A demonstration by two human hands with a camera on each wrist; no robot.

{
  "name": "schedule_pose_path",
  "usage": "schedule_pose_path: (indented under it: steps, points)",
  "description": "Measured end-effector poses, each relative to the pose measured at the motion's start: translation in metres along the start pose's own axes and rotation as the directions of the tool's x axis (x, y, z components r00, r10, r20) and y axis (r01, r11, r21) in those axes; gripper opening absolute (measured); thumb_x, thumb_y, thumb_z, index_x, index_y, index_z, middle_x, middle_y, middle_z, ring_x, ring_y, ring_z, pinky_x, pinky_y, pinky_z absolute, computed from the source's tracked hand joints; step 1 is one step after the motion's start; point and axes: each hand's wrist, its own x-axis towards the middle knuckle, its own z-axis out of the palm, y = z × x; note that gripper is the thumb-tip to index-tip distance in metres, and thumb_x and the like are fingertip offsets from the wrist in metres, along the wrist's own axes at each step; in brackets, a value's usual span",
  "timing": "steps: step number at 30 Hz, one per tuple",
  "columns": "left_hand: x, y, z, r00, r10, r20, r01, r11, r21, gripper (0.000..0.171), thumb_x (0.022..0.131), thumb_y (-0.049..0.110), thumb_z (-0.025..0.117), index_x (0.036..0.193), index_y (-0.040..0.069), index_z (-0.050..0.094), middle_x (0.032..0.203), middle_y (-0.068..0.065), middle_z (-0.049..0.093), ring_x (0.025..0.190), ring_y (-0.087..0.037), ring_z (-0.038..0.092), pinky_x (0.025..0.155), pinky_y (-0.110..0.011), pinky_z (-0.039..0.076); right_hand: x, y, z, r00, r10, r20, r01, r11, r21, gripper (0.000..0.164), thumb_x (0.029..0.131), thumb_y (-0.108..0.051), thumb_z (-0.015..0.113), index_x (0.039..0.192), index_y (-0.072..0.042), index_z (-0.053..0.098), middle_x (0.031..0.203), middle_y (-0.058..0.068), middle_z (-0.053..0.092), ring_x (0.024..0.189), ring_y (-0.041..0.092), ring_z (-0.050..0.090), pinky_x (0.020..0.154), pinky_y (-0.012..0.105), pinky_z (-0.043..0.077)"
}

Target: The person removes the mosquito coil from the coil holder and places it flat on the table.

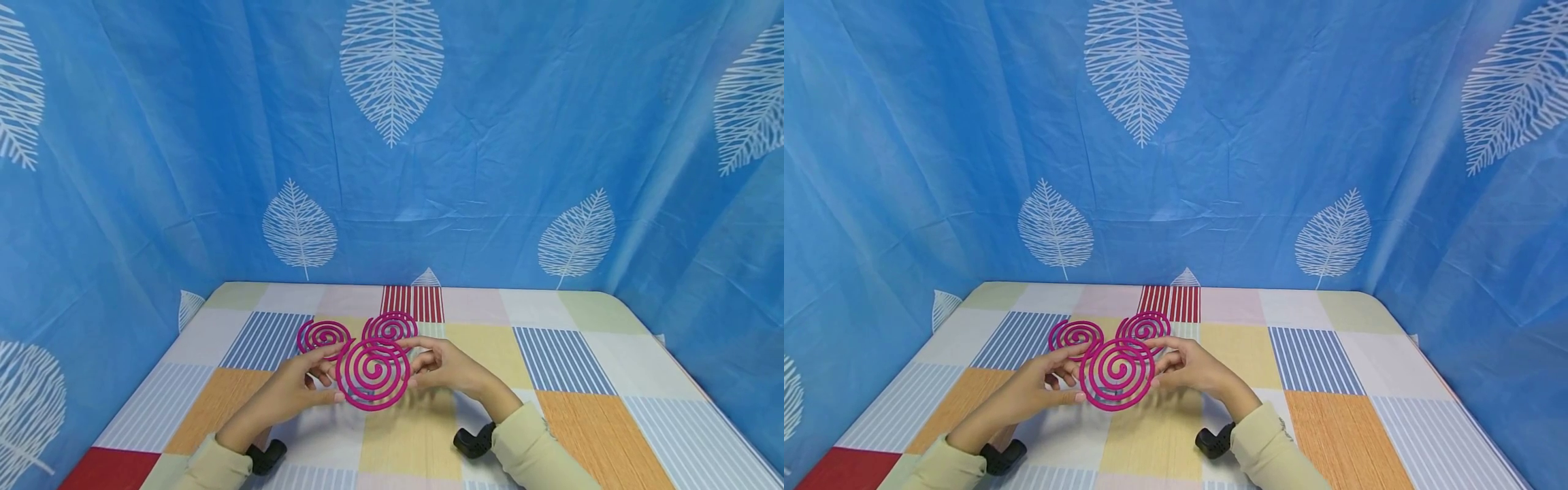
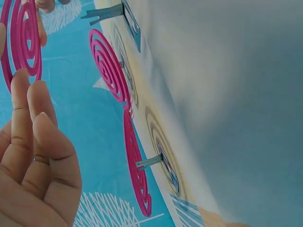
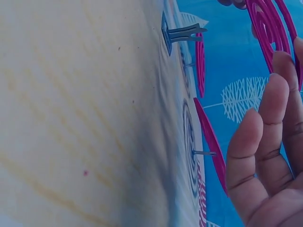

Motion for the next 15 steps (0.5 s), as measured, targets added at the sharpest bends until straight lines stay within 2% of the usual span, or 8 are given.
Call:
schedule_pose_path:
  steps: [15]
  points:
    - [0.005,0.008,0.006,1.000,0.015,-0.012,-0.016,0.999,-0.037,0.078,0.093,0.015,0.088,0.158,-0.003,0.050,0.103,-0.001,0.067,0.095,-0.024,0.067,0.076,-0.028,0.054,-0.014,-0.006,-0.006,1.000,-0.009,-0.020,0.010,1.000,0.029,0.073,0.093,0.003,0.078,0.156,0.014,0.041,0.097,-0.003,0.079,0.085,0.011,0.073,0.078,0.024,0.056]
